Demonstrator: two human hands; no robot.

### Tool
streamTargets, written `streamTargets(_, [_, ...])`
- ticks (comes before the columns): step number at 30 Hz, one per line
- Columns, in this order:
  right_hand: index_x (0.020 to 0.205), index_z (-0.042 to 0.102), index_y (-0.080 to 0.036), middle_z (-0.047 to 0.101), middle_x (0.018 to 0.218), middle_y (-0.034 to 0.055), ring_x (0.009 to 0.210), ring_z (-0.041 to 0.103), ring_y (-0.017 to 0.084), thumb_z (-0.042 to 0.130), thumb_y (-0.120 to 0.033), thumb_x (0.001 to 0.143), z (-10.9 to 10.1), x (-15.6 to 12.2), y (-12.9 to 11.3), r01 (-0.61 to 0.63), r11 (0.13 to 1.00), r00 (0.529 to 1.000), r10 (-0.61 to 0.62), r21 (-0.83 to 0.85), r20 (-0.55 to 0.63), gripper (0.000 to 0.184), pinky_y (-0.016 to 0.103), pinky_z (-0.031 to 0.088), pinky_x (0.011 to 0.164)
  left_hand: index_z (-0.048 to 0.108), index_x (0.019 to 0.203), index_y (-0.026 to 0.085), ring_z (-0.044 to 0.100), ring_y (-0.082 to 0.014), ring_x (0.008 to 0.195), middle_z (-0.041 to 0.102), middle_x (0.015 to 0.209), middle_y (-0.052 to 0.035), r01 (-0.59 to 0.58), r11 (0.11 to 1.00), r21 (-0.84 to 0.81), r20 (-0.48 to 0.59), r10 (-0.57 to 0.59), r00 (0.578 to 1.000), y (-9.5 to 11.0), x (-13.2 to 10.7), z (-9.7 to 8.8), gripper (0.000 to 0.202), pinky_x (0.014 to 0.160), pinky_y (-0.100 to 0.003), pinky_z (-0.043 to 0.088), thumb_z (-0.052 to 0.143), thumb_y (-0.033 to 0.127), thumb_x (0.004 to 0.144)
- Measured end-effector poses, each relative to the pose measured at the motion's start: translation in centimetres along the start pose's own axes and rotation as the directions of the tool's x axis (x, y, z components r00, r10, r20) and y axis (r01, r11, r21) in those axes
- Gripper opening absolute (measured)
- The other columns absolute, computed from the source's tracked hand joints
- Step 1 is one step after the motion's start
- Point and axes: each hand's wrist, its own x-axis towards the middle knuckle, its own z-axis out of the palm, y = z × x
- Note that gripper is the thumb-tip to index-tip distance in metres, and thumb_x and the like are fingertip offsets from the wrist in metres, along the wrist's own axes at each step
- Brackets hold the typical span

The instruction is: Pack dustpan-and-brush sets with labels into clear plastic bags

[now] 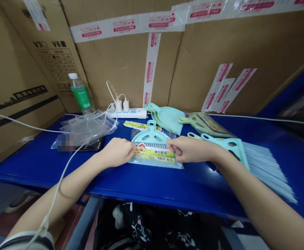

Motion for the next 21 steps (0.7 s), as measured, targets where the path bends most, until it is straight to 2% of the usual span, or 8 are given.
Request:
streamTargets(9, [0.065,0.031,-0.025,0.042,0.059,-0.0068,0.057,0.04,0.013,0.05,0.002,0.059,0.03,-0.01,-0.14,-0.013,1.0,1.0,0.013,0.013,-0.002,0.033,0.025,0.026,0.055,0.066,0.088,0.016,0.066,-0.0211,0.07,0.071,0.08,-0.0077,-0.002,1.0,0.009,-0.019,0.003,1.0,-0.1,0.17,0.14,0.028,0.058,-0.029,0.041,0.039,0.021,0.089])
streamTargets(21, [0.066,0.031,-0.024,0.042,0.06,-0.0063,0.057,0.04,0.013,0.05,0.002,0.059,-0.06,0.02,-0.16,-0.013,1.0,1.0,0.013,0.003,0.008,0.033,0.025,0.026,0.055,0.065,0.082,0.016,0.065,-0.0208,0.067,0.069,0.073,-0.0067,-0.005,1.0,0.009,-0.017,0.005,1.0,-0.11,0.08,0.31,0.028,0.056,-0.029,0.038,0.039,0.022,0.09])
